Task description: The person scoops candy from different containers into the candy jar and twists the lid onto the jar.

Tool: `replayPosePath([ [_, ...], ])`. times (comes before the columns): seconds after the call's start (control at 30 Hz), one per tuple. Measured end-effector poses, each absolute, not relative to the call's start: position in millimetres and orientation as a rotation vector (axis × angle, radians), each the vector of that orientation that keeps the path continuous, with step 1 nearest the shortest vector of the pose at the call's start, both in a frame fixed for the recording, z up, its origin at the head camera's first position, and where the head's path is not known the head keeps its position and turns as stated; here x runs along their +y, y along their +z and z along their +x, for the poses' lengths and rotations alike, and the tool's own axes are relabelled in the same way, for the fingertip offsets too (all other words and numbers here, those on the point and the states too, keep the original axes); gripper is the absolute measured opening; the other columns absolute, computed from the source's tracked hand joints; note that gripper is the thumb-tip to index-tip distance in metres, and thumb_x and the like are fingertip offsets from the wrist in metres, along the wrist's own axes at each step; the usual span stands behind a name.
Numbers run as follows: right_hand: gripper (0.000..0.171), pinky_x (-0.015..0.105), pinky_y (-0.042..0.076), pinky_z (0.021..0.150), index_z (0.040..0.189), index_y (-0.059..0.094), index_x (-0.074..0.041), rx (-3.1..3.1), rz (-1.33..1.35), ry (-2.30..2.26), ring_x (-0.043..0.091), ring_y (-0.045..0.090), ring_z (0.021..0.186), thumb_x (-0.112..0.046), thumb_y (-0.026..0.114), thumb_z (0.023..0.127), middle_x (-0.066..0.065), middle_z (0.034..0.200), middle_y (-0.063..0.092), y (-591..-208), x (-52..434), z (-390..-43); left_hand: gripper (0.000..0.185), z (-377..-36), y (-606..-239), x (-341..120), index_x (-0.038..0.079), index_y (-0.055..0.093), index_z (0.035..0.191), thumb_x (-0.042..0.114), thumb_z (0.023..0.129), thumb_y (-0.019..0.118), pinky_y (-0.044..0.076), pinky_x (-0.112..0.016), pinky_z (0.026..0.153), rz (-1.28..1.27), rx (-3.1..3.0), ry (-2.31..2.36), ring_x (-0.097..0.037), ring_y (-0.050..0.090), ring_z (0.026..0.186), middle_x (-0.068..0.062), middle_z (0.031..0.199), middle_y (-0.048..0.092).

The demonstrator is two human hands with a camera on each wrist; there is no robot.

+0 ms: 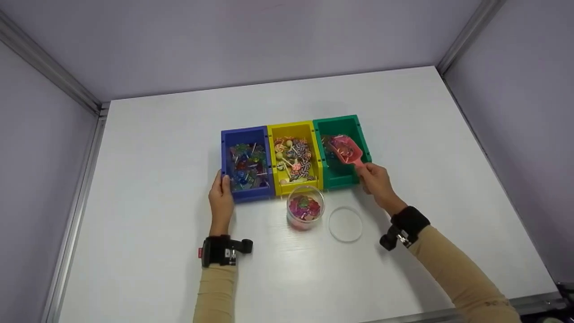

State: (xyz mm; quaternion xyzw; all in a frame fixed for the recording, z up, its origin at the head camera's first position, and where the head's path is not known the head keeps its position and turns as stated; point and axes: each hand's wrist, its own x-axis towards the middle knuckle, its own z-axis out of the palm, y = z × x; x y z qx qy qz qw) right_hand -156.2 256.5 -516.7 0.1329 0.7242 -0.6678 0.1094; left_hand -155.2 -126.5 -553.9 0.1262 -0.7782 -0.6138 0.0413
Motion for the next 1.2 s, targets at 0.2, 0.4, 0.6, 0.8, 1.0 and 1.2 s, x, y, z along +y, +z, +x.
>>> replayPosePath([
  [0.2,0.029,0.019,0.026,0.042,0.079,0.053,-0.008,2.148,0.367,-1.92,0.005,0.033,0.044,-0.026,0.05,0.101,-0.009,0.053,0.039,-513.9,257.6,-155.3,0.05,-151.8,-552.8,-126.1,0.001,0.029,0.15,0.022,0.105,0.038,0.03,-0.043,0.122,0.389,-2.373,-1.905,-0.031,0.031,0.147,-0.02,0.156,0.033],
  [0.4,0.03,0.019,0.026,0.043,0.077,0.053,-0.013,2.159,0.397,-1.894,0.004,0.033,0.046,-0.033,0.052,0.099,-0.01,0.055,0.039,-515.6,260.1,-154.9,0.053,-140.2,-546.7,-118.8,0.002,0.027,0.151,0.02,0.104,0.042,0.025,-0.044,0.124,0.271,-2.361,-1.721,-0.03,0.025,0.15,-0.018,0.158,0.029],
  [0.6,0.031,0.019,0.026,0.043,0.079,0.053,-0.011,2.179,0.367,-1.89,0.004,0.033,0.046,-0.035,0.052,0.099,-0.01,0.055,0.039,-516.9,262.4,-152.7,0.054,-121.7,-538.2,-101.3,-0.004,0.03,0.148,0.015,0.101,0.048,0.025,-0.049,0.122,0.082,-2.347,-1.493,-0.034,0.024,0.149,-0.02,0.158,0.025],
  [0.8,0.029,0.018,0.026,0.042,0.088,0.055,-0.002,2.145,0.328,-1.914,0.003,0.033,0.045,-0.028,0.051,0.101,-0.01,0.054,0.039,-510.7,265.4,-149.9,0.054,-106.3,-532.4,-83.1,-0.002,0.033,0.147,0.015,0.1,0.052,0.029,-0.05,0.121,-0.107,-2.372,-1.493,-0.034,0.028,0.147,-0.019,0.157,0.029],
  [1.0,0.027,0.016,0.022,0.041,0.083,0.055,-0.001,2.138,0.246,-1.984,0.001,0.03,0.041,-0.021,0.051,0.1,-0.011,0.05,0.039,-513.9,270.1,-148.2,0.057,-94.3,-532.1,-65.9,0.002,0.034,0.148,0.015,0.097,0.057,0.03,-0.049,0.12,-0.351,-2.409,-1.629,-0.031,0.033,0.145,-0.016,0.155,0.035],
  [1.2,0.026,0.017,0.024,0.041,0.087,0.054,0.0,2.114,0.237,-1.944,0.002,0.032,0.042,-0.02,0.048,0.101,-0.011,0.052,0.04,-508.1,271.5,-147.2,0.071,-85.3,-536.0,-50.5,0.009,0.029,0.151,0.018,0.091,0.066,0.025,-0.054,0.122,-0.483,-2.491,-1.777,-0.03,0.029,0.148,-0.011,0.157,0.033],
])
